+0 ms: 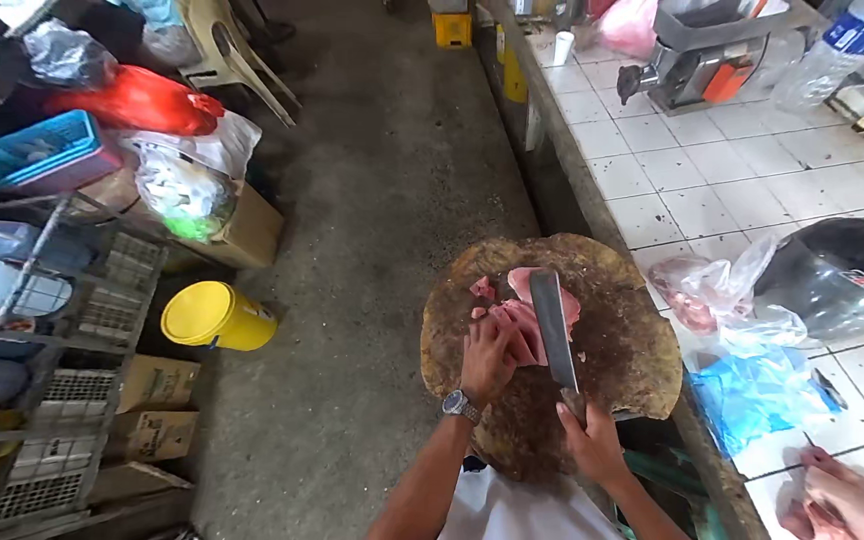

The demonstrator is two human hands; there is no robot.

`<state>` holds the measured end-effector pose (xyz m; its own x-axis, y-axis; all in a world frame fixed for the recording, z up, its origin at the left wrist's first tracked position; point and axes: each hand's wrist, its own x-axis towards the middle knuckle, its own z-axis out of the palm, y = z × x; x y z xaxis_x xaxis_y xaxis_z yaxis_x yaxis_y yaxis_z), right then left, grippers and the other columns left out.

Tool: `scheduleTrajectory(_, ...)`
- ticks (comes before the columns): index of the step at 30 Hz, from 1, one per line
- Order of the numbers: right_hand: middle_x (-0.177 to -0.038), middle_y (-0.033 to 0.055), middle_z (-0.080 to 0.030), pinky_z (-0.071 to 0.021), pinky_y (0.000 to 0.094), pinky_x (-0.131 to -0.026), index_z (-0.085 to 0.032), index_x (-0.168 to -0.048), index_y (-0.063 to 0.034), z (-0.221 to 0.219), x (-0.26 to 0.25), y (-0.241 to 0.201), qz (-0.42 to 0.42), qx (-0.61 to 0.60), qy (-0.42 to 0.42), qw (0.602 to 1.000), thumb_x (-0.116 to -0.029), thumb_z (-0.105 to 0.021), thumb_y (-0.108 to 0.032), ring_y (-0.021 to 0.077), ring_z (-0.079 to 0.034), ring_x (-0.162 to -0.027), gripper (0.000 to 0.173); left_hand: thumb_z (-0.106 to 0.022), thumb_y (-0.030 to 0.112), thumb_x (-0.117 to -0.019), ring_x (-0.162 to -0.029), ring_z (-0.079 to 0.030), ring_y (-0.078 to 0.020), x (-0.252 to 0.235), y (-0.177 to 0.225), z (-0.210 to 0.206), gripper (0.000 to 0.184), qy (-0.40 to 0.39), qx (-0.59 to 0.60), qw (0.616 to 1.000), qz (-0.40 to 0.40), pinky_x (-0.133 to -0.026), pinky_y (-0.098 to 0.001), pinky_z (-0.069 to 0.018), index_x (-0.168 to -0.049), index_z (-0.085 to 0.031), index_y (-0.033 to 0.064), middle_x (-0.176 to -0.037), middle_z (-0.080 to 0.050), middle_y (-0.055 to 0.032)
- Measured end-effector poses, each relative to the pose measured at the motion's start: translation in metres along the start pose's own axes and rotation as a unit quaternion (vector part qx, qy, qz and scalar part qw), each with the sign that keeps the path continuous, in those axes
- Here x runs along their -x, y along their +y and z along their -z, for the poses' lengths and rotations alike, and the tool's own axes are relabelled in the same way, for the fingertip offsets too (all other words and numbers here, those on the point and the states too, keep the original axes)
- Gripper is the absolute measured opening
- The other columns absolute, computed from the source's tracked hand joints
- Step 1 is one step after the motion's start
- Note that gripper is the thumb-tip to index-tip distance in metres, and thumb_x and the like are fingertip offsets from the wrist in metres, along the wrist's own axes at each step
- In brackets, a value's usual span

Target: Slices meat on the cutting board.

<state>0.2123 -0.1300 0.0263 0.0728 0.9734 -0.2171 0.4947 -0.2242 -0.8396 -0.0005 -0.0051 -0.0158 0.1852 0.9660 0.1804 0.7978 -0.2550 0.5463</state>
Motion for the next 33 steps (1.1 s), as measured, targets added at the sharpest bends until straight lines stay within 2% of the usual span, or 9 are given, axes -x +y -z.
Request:
scheduleTrajectory(3,-0.064,0.0016,-0.062,-0.0568,0.0385,-0.051,-0.066,-0.107,-0.0062,0.009,0.013,0.019,-0.036,-0.007,0.01,0.999,-0.0998,-0.057,-0.045,0.0156,-0.061,-0.049,0.041,-0.062,0.016,-0.0933,-0.143,-0.042,-0.0343,-0.022,0.009,0.006,0.034,-0.119,-0.064,0.988,-0.069,-0.111,-0.0667,-0.0312,-0.124,-0.07,0.0277,-0.142,-0.06,-0.0018)
scheduleTrajectory(5,-0.063,0.002,-0.062,-0.0569,0.0384,-0.05,-0.066,-0.108,-0.0058,0.012,0.019,0.027,-0.049,-0.02,0.028,0.998,-0.0997,-0.057,-0.044,0.0161,-0.06,-0.048,0.04,-0.062,0.013,-0.0941,-0.142,-0.043,-0.0336,-0.039,0.01,0.016,0.029,-0.187,-0.089,0.973,-0.103,-0.115,-0.0686,-0.0244,-0.119,-0.071,0.0237,-0.138,-0.062,-0.0011)
scheduleTrajectory(7,-0.062,0.0017,-0.061,-0.0565,0.0377,-0.047,-0.066,-0.109,-0.0063,0.015,0.022,0.03,-0.064,-0.032,0.044,0.996,-0.0997,-0.057,-0.043,0.0161,-0.06,-0.046,0.039,-0.068,0.014,-0.0903,-0.138,-0.046,-0.0334,-0.055,0.008,0.025,0.029,-0.241,-0.121,0.95,-0.158,-0.111,-0.068,-0.0315,-0.118,-0.072,0.0226,-0.134,-0.063,-0.0018)
scheduleTrajectory(10,-0.061,0.0026,-0.062,-0.0564,0.0377,-0.046,-0.066,-0.111,-0.0057,0.019,0.024,0.033,-0.073,-0.06,0.059,0.994,-0.101,-0.057,-0.04,0.0172,-0.06,-0.045,0.037,-0.07,0.017,-0.0908,-0.128,-0.055,-0.0281,-0.069,0.007,0.035,0.024,-0.273,-0.17,0.911,-0.26,-0.112,-0.0606,-0.0338,-0.114,-0.072,0.02,-0.126,-0.067,-0.0012)
scheduleTrajectory(14,-0.061,0.0038,-0.062,-0.0557,0.0369,-0.044,-0.065,-0.107,-0.0053,0.024,0.021,0.032,-0.081,-0.085,0.055,0.992,-0.1022,-0.057,-0.037,0.0182,-0.059,-0.043,0.033,-0.074,0.019,-0.0876,-0.119,-0.062,-0.0274,-0.08,-0.006,0.028,0.022,-0.241,-0.205,0.871,-0.376,-0.104,-0.0555,-0.0424,-0.109,-0.072,0.0138,-0.124,-0.069,-0.0035)
scheduleTrajectory(20,-0.06,0.0016,-0.06,-0.0552,0.0363,-0.045,-0.065,-0.11,-0.0079,0.032,0.027,0.034,-0.053,-0.074,0.036,0.995,-0.1005,-0.058,-0.04,0.0164,-0.058,-0.044,0.035,-0.067,0.02,-0.095,-0.111,-0.067,-0.0252,-0.077,0.003,0.049,0.011,-0.212,-0.163,0.883,-0.387,-0.101,-0.0547,-0.0452,-0.101,-0.073,0.0128,-0.113,-0.073,-0.0038)
scheduleTrajectory(23,-0.062,0.0011,-0.062,-0.0562,0.0356,-0.048,-0.066,-0.109,-0.0082,0.029,0.03,0.034,-0.064,-0.059,0.005,0.996,-0.1006,-0.058,-0.044,0.0154,-0.059,-0.046,0.037,-0.066,0.014,-0.0934,-0.127,-0.057,-0.029,-0.072,0.015,0.051,0.031,-0.318,-0.191,0.869,-0.327,-0.113,-0.0574,-0.0362,-0.125,-0.066,0.0154,-0.128,-0.064,-0.0074)
scheduleTrajectory(27,-0.064,0.0035,-0.062,-0.0564,0.0372,-0.048,-0.065,-0.107,-0.0071,0.018,0.026,0.033,-0.086,-0.093,-0.005,0.992,-0.1005,-0.059,-0.042,0.0178,-0.06,-0.047,0.036,-0.077,0.013,-0.0831,-0.124,-0.061,-0.0325,-0.065,0.012,0.027,0.054,-0.296,-0.202,0.894,-0.267,-0.109,-0.0598,-0.0399,-0.133,-0.058,0.0126,-0.131,-0.065,-0.0111)
scheduleTrajectory(33,-0.063,0.0049,-0.062,-0.0565,0.0372,-0.046,-0.064,-0.109,-0.0042,0.02,0.026,0.03,-0.117,-0.123,0.018,0.985,-0.103,-0.058,-0.037,0.0187,-0.059,-0.044,0.033,-0.075,0.02,-0.0869,-0.123,-0.058,-0.0359,-0.056,0.011,0.014,0.041,-0.309,-0.251,0.872,-0.285,-0.109,-0.0622,-0.0363,-0.125,-0.064,0.0101,-0.129,-0.063,-0.0134)
